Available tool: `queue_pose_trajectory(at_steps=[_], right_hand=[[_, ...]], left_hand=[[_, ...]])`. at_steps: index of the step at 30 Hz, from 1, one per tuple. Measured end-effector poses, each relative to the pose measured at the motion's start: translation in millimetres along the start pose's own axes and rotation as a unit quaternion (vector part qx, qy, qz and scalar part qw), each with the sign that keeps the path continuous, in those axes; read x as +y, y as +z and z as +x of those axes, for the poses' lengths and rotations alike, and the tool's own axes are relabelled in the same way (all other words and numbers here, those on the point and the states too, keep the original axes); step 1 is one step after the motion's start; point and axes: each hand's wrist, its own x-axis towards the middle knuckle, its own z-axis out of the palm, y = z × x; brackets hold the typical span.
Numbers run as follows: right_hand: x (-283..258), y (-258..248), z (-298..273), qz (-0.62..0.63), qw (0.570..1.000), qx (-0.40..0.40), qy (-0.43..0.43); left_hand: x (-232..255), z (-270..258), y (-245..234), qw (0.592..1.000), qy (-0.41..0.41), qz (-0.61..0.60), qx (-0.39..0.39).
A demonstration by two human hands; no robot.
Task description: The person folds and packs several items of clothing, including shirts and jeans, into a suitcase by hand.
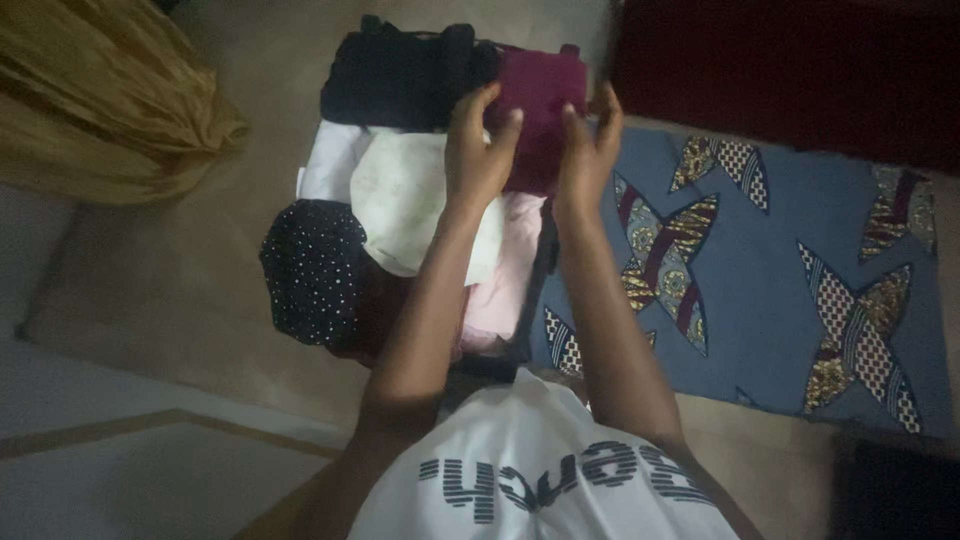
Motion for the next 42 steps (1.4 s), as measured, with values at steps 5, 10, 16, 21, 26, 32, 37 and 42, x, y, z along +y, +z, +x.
queue_pose_trajectory(at_steps=[5, 10, 16, 21, 26, 32, 37, 42], right_hand=[[37.2, -17.5, -1.8, -0.138, 0.987, 0.014, 0.078], [48.9, -21.5, -8.0, -0.118, 0.987, 0.002, 0.113], [28.1, -28.2, 4.5, -0.013, 0.995, 0.0, 0.096], [-28.6, -42.4, 8.6, 0.015, 0.967, 0.06, 0.247], [-60.8, -101.9, 12.8, 0.136, 0.971, -0.011, 0.195], [-82.4, -192.4, 15.0, 0.016, 0.982, 0.081, 0.17], [-56.2, -298.2, 8.5, -0.003, 0.983, 0.117, 0.138], [-3.5, -386.6, -8.0, 0.0, 0.979, 0.14, 0.149]], left_hand=[[-34.1, 6.8, 41.2, 0.993, -0.058, 0.098, 0.007], [-37.7, 13.9, 68.4, 0.996, -0.087, -0.001, 0.018], [-7.0, 35.2, 43.4, 0.938, -0.258, -0.224, -0.053], [23.3, 29.1, 57.1, 0.796, -0.342, -0.484, -0.125], [51.2, 15.5, 101.6, 0.7, -0.384, -0.576, -0.175], [78.0, -20.6, 194.7, 0.661, -0.423, -0.557, -0.271], [86.5, -69.7, 273.6, 0.665, -0.412, -0.53, -0.326], [83.5, -121.1, 330.2, 0.705, -0.436, -0.468, -0.307]])
